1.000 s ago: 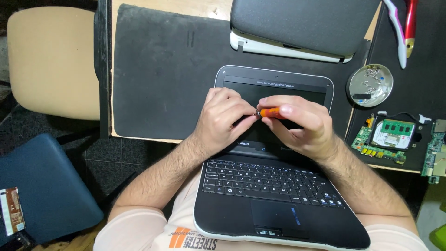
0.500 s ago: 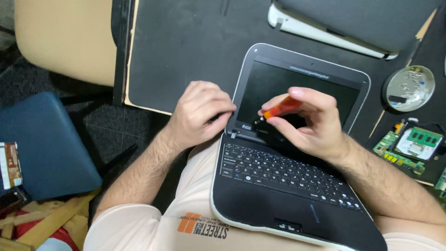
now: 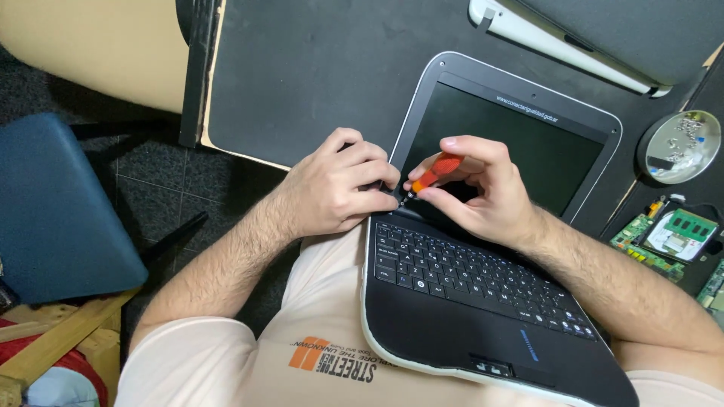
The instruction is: Disassembling the screen bezel of a laptop using a screwdriver and manual prying.
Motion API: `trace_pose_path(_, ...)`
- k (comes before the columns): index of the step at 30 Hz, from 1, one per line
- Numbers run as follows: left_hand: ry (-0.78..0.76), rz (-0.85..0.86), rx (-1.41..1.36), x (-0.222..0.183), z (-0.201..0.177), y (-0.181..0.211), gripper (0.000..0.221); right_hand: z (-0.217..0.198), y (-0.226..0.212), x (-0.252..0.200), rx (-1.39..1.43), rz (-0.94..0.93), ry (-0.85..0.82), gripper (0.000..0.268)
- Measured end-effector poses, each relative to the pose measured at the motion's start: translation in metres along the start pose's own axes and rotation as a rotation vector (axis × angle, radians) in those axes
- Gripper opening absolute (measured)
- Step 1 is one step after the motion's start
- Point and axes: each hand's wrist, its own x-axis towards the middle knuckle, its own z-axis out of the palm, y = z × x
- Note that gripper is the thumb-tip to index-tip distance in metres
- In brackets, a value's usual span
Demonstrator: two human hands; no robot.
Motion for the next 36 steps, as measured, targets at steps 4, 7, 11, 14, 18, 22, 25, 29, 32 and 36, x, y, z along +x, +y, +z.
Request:
trace_pose_path(4, -0.02, 0.009, 0.023, -0.005, 0.005, -0.002, 0.044, 0.001, -0.001, 0.001, -0.019, -0.006, -0.016, 0.069)
trace_pose_path(7, -0.036, 0.013, 0.031, -0.002, 0.001, -0.001, 0.045, 0.003, -0.002, 0.002, -0.062, -0.023, -0.015, 0.064)
trace_pose_path(11, -0.047, 0.011, 0.03, -0.001, 0.001, -0.001, 0.05, 0.004, -0.004, 0.005, -0.075, -0.065, -0.018, 0.06)
trace_pose_path(14, -0.061, 0.011, 0.033, 0.0, -0.001, 0.001, 0.05, 0.006, -0.017, 0.011, -0.137, -0.132, -0.048, 0.053)
trace_pose_path(18, -0.069, 0.025, 0.053, -0.001, 0.002, -0.001, 0.049, -0.003, -0.019, 0.011, -0.301, -0.425, -0.156, 0.035)
trace_pose_path(22, -0.065, 0.049, 0.065, -0.003, 0.003, -0.001, 0.047, 0.0, -0.048, 0.031, -0.336, -0.574, -0.247, 0.032)
trace_pose_path(25, -0.066, 0.067, 0.063, -0.001, 0.002, -0.003, 0.047, 0.002, -0.051, 0.029, -0.323, -0.606, -0.239, 0.031)
trace_pose_path(29, -0.12, 0.026, 0.045, 0.003, -0.004, 0.0, 0.04, 0.005, -0.023, 0.019, -0.35, -0.652, -0.219, 0.029)
trace_pose_path(32, -0.135, 0.002, 0.044, 0.003, -0.004, 0.002, 0.035, 0.009, -0.033, 0.031, -0.341, -0.678, -0.17, 0.03)
trace_pose_path(36, -0.16, -0.019, 0.018, 0.0, -0.002, -0.001, 0.034, 0.007, -0.037, 0.028, -0.295, -0.654, -0.201, 0.029)
